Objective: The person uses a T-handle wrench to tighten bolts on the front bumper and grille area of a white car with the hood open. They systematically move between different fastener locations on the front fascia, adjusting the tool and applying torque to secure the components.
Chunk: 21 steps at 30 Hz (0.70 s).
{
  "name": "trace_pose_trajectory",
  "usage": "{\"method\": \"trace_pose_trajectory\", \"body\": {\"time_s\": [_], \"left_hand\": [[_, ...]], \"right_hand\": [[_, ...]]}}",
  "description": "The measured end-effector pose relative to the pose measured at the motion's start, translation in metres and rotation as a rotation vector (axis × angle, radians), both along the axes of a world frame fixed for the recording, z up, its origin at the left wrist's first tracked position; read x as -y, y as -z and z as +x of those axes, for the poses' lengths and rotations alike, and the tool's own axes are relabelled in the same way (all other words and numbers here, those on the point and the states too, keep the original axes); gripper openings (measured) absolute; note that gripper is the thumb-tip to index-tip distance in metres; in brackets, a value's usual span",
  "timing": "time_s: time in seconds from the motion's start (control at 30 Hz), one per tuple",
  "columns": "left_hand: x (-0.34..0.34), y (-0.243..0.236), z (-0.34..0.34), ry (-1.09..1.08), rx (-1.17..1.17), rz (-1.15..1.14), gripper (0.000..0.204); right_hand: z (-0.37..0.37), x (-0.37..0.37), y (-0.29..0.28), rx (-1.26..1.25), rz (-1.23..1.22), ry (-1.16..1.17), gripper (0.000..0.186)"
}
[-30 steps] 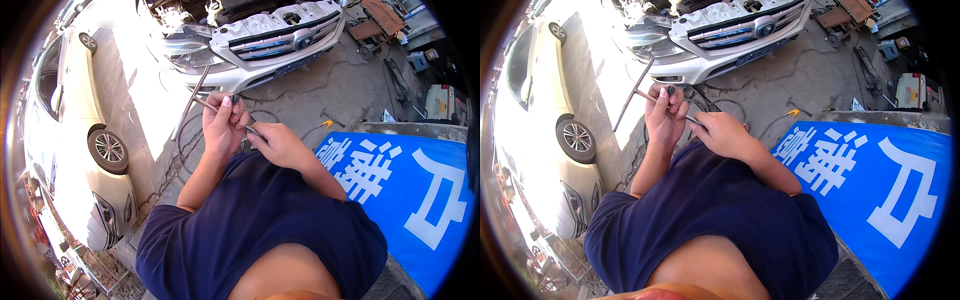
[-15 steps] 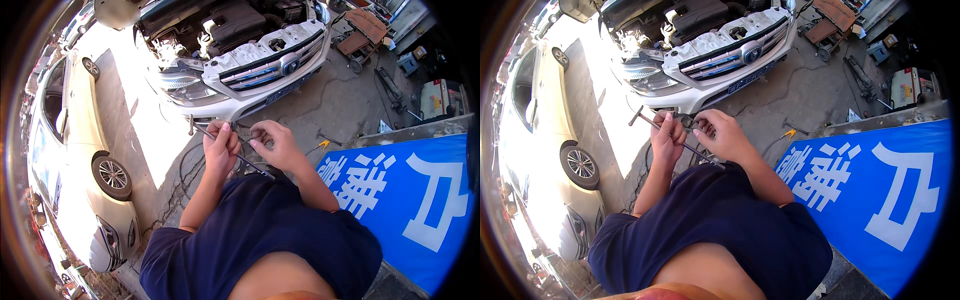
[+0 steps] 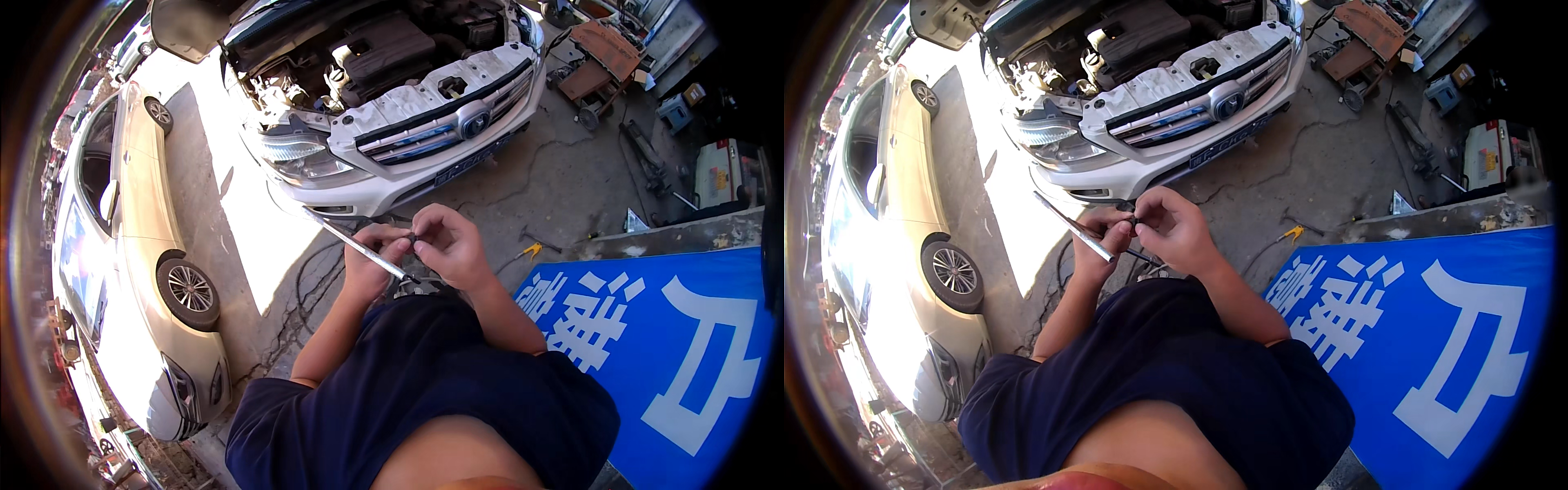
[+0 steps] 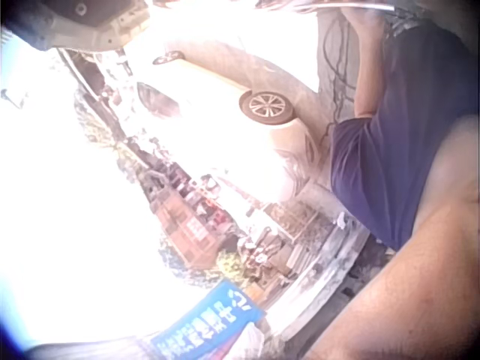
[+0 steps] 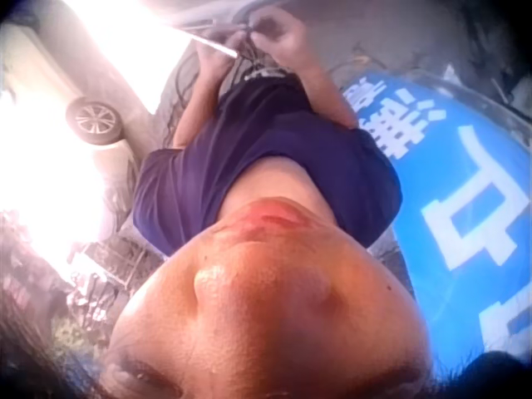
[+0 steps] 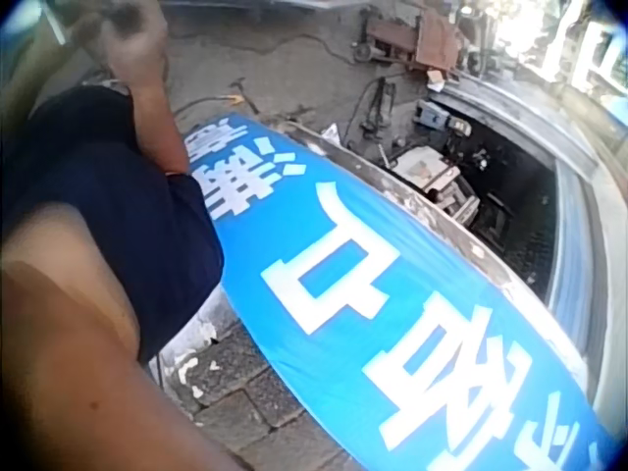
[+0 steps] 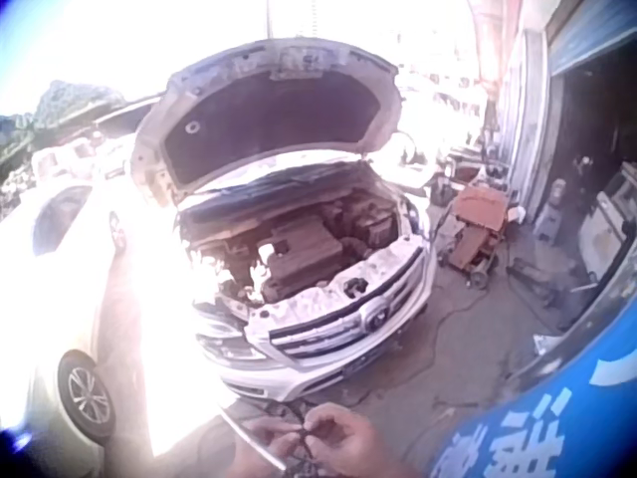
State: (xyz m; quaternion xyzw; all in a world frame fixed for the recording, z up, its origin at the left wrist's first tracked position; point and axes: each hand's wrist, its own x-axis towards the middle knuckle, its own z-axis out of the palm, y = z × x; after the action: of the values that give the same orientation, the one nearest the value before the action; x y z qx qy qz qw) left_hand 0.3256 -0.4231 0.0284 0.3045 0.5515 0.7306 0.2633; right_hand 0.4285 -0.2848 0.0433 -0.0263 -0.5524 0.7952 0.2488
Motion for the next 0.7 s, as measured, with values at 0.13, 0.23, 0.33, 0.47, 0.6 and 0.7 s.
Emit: {"method": "trace_pose_trajectory", "body": {"time_s": [0.13, 0.23, 0.33, 0.47, 0.6, 0.7], "left_hand": [[-0.007, -0.005, 0.004, -0.03, -0.064, -0.102, 0.016], [-0.011, -0.011, 0.0, -0.057, -0.226, -0.236, 0.016], [-0.015, -0.013, -0.005, -0.062, -0.347, -0.301, 0.017], [-0.021, -0.009, -0.007, -0.053, -0.375, -0.276, 0.018], [-0.032, -0.007, -0.005, -0.015, -0.347, -0.284, 0.017], [-0.043, -0.01, -0.001, 0.024, -0.358, -0.386, 0.017]], "right_hand": [[0.001, -0.012, 0.006, 0.031, 0.023, -0.045, 0.021], [0.003, -0.018, 0.006, 0.092, -0.027, -0.081, 0.021], [0.006, -0.025, 0.006, 0.112, -0.096, -0.129, 0.022], [0.006, -0.035, 0.008, 0.143, -0.159, -0.19, 0.022], [0.005, -0.044, 0.019, 0.133, -0.187, -0.164, 0.02], [0.006, -0.051, 0.029, 0.105, -0.209, -0.138, 0.018]]}}
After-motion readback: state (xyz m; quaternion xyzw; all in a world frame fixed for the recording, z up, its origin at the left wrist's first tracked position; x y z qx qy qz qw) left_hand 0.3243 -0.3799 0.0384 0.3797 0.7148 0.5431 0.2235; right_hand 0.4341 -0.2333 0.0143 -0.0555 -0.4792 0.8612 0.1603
